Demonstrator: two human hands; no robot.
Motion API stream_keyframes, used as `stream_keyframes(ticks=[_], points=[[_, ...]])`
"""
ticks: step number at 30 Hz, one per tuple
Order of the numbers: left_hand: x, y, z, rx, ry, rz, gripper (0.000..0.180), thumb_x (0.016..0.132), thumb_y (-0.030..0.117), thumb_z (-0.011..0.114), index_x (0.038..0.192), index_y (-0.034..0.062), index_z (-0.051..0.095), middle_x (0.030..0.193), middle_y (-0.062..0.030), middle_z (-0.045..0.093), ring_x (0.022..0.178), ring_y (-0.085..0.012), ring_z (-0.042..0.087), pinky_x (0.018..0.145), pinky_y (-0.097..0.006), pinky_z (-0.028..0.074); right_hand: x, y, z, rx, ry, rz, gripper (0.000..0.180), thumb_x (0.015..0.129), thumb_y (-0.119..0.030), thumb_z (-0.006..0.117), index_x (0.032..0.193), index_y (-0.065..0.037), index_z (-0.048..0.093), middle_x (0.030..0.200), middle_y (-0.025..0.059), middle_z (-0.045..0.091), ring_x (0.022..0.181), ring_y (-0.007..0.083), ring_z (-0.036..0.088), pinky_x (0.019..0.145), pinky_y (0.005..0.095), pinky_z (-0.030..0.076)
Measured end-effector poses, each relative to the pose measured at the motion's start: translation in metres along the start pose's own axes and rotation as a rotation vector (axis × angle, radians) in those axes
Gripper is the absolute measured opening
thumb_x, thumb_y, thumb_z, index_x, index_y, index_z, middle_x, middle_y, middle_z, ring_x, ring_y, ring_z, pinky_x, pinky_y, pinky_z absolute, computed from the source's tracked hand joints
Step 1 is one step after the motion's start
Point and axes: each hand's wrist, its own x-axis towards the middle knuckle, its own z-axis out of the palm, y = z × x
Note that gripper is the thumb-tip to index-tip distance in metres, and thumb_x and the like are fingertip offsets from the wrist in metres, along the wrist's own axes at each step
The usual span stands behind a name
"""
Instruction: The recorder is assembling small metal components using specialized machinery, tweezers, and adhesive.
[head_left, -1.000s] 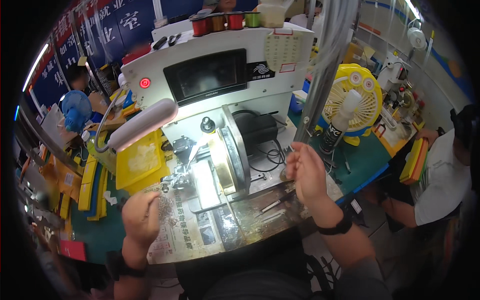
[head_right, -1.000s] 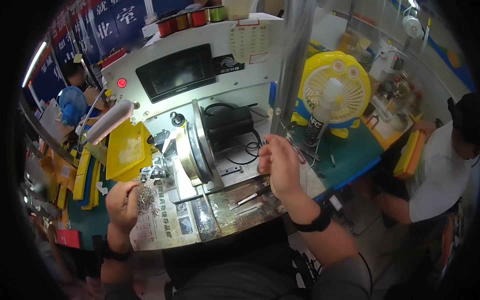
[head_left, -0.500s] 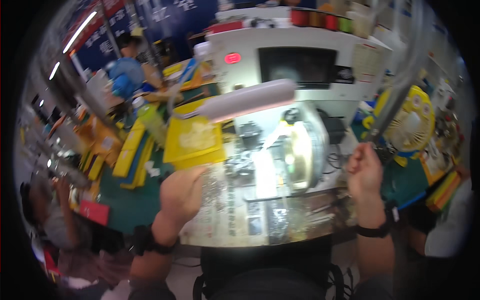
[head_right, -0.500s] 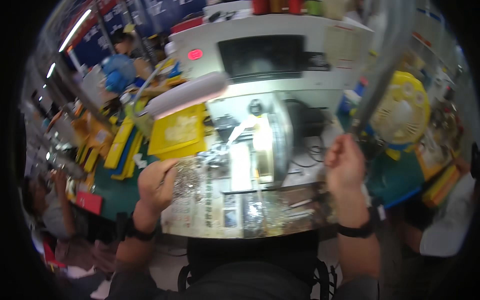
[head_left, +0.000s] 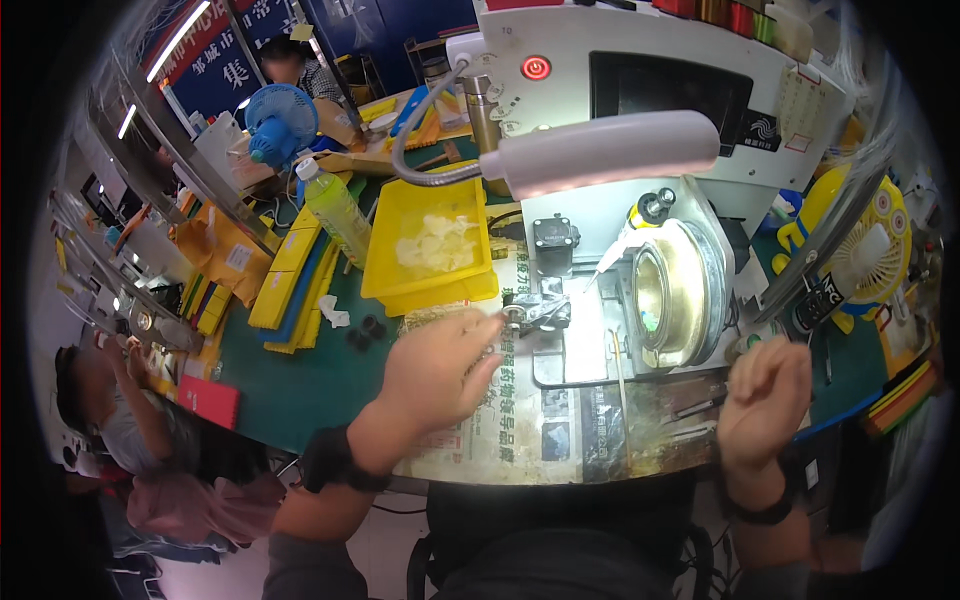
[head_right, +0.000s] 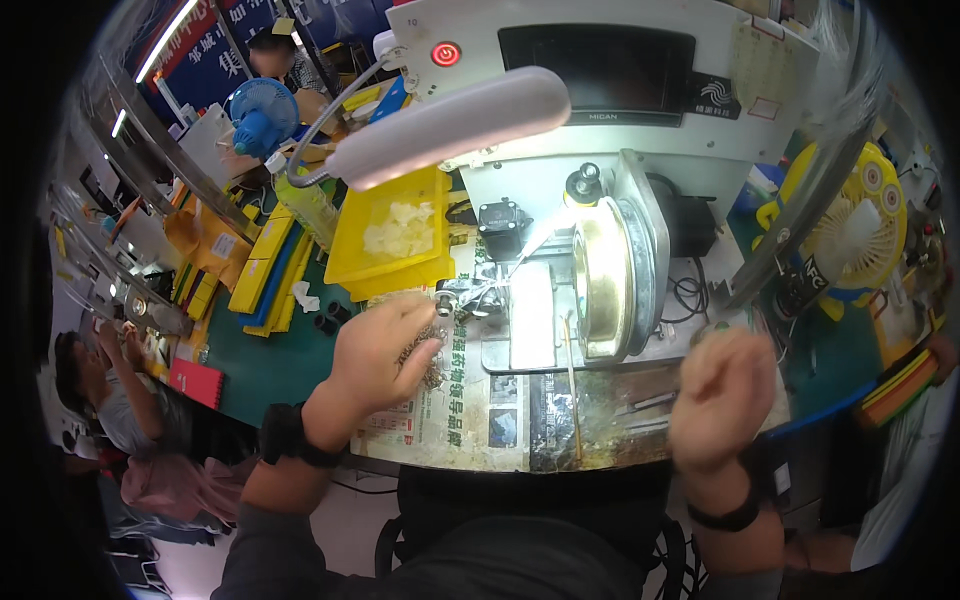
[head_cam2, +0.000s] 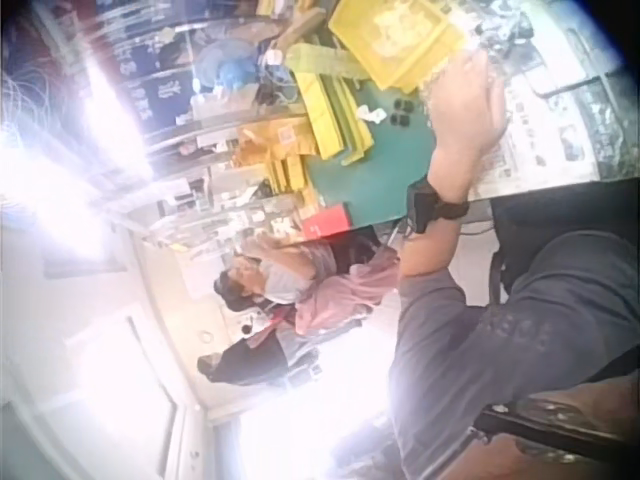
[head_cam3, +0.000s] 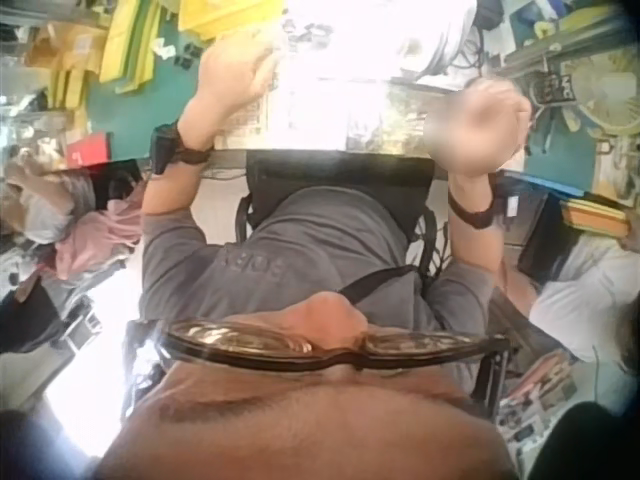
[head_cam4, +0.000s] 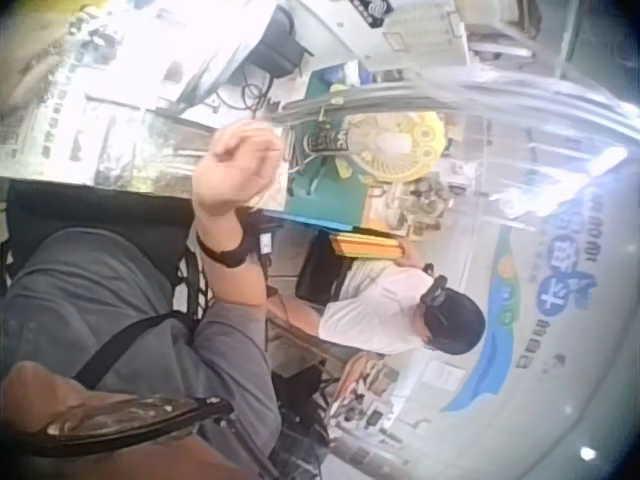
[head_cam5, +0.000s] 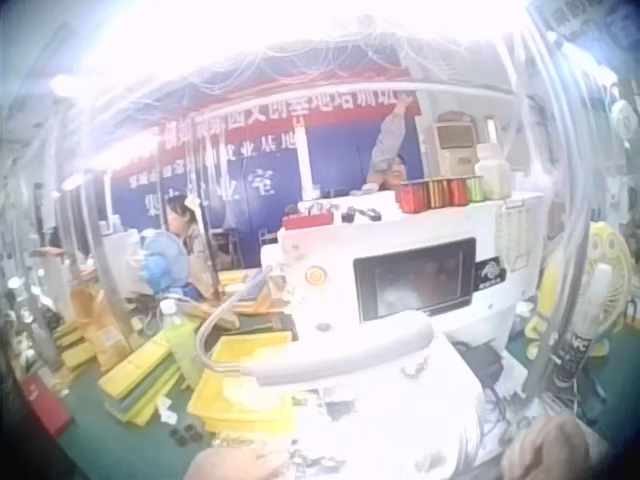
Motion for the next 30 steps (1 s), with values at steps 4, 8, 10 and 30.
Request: stream_keyframes(ticks=[4, 8, 10, 30], points=[[0.002, -0.011, 0.016, -0.058, 0.077, 0.108, 0.025, 0.086, 0.02, 0.072, 0.103, 0.0041, 0.067, 0.082, -0.0113, 0.063, 0.074, -0.0331, 0.063, 0.064, -0.042, 0.05, -0.038, 0.02, 0.059, -0.327, -0.447, -0.06, 0.009, 0.099, -0.01, 0.059, 0.102, -0.001, 0.058, 0.078, 0.0033, 0.053, 0.064, 0.0116, 0.049, 0.058, 0.0237, 0.04], [0.006, -0.005, 0.031, -0.117, -0.088, -0.007, 0.018, 0.089, 0.018, 0.07, 0.095, 0.0012, 0.067, 0.082, -0.0153, 0.064, 0.074, -0.0357, 0.063, 0.065, -0.043, 0.049, -0.055, 0.055, 0.111, -0.168, -0.252, 0.417, 0.017, 0.101, -0.012, 0.058, 0.112, 0.0, 0.053, 0.086, 0.0009, 0.054, 0.07, 0.0056, 0.047, 0.063, 0.0232, 0.042], [0.005, -0.003, 0.039, -0.168, -0.096, -0.035, 0.015, 0.09, 0.015, 0.068, 0.093, 0.0002, 0.068, 0.082, -0.017, 0.064, 0.074, -0.0363, 0.063, 0.065, -0.042, 0.049, -0.037, 0.066, 0.127, -0.057, -0.021, 0.519, 0.018, 0.103, -0.014, 0.055, 0.114, -0.001, 0.05, 0.09, -0.0014, 0.053, 0.073, 0.0026, 0.045, 0.065, 0.0222, 0.042], [-0.005, -0.001, 0.044, 0.04, -0.162, -0.182, 0.025, 0.09, 0.011, 0.062, 0.111, -0.0022, 0.065, 0.094, -0.0221, 0.066, 0.081, -0.0395, 0.063, 0.072, -0.047, 0.047, -0.018, 0.102, 0.13, -0.111, 0.007, 0.385, 0.02, 0.106, -0.023, 0.05, 0.109, -0.004, 0.05, 0.085, 0.0056, 0.058, 0.076, 0.0122, 0.055, 0.069, 0.0302, 0.047]])
